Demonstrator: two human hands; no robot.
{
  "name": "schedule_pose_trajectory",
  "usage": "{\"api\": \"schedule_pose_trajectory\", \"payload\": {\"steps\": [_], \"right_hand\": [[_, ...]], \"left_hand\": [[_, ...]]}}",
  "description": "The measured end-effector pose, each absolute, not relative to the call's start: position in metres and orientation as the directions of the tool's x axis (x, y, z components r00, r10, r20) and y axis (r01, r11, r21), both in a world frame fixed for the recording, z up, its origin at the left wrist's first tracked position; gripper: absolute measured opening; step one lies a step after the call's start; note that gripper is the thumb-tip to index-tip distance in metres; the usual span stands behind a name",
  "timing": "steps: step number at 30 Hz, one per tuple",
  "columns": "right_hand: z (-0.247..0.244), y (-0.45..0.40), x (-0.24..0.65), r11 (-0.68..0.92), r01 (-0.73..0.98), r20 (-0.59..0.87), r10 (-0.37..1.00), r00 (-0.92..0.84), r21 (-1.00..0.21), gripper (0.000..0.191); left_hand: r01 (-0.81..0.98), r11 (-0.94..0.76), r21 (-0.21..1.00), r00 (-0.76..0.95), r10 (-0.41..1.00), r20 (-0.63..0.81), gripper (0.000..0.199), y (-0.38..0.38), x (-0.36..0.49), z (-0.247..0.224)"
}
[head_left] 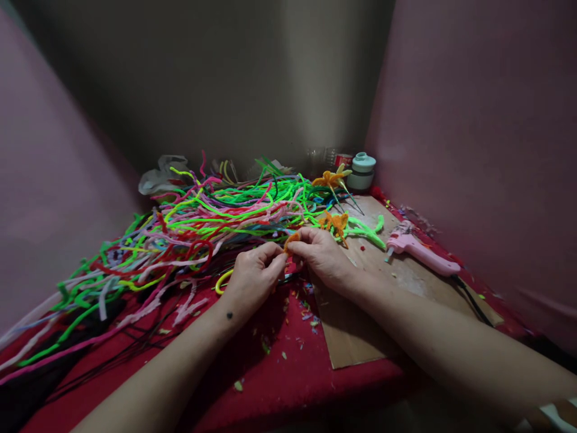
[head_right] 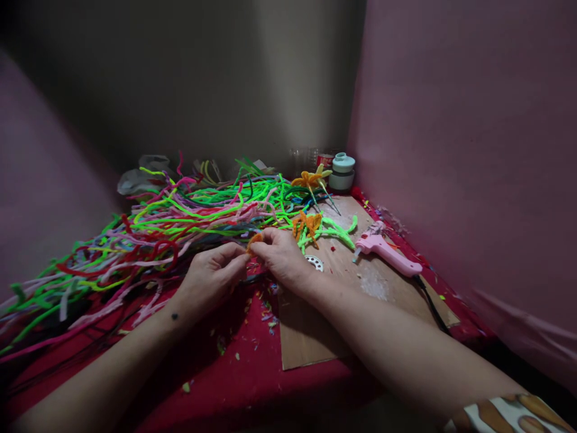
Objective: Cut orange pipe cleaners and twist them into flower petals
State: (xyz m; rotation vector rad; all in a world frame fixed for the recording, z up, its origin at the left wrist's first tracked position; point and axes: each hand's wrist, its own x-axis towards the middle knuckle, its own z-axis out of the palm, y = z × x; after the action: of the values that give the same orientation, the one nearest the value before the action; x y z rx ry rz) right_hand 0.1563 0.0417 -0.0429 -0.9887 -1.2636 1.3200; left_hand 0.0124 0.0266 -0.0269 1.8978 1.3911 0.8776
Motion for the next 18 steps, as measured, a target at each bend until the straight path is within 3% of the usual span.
{"api": "schedule_pose_trajectory", "payload": {"steps": [6,11,18], "right_hand": [[-0.045,0.043,0.155,0.121,-0.078,0.132,0.978,-0.16,-0.99,0.005],[-0.043,0.043,0.157,0.138,0.013,0.134,0.979,-0.152,-0.99,0.002],[-0.041,0.039,0.154,0.076,0.085,0.06,0.983,-0.175,-0.993,0.007]], "left_hand": [[0.545,-0.229,0.807,0.253,0.962,0.102,0.026,0.029,0.011,-0.029],[0.573,-0.283,0.769,0.25,0.954,0.165,0.025,0.033,0.012,-0.033],[0.684,-0.485,0.545,0.331,0.872,0.361,0.023,0.031,0.009,-0.039]]}}
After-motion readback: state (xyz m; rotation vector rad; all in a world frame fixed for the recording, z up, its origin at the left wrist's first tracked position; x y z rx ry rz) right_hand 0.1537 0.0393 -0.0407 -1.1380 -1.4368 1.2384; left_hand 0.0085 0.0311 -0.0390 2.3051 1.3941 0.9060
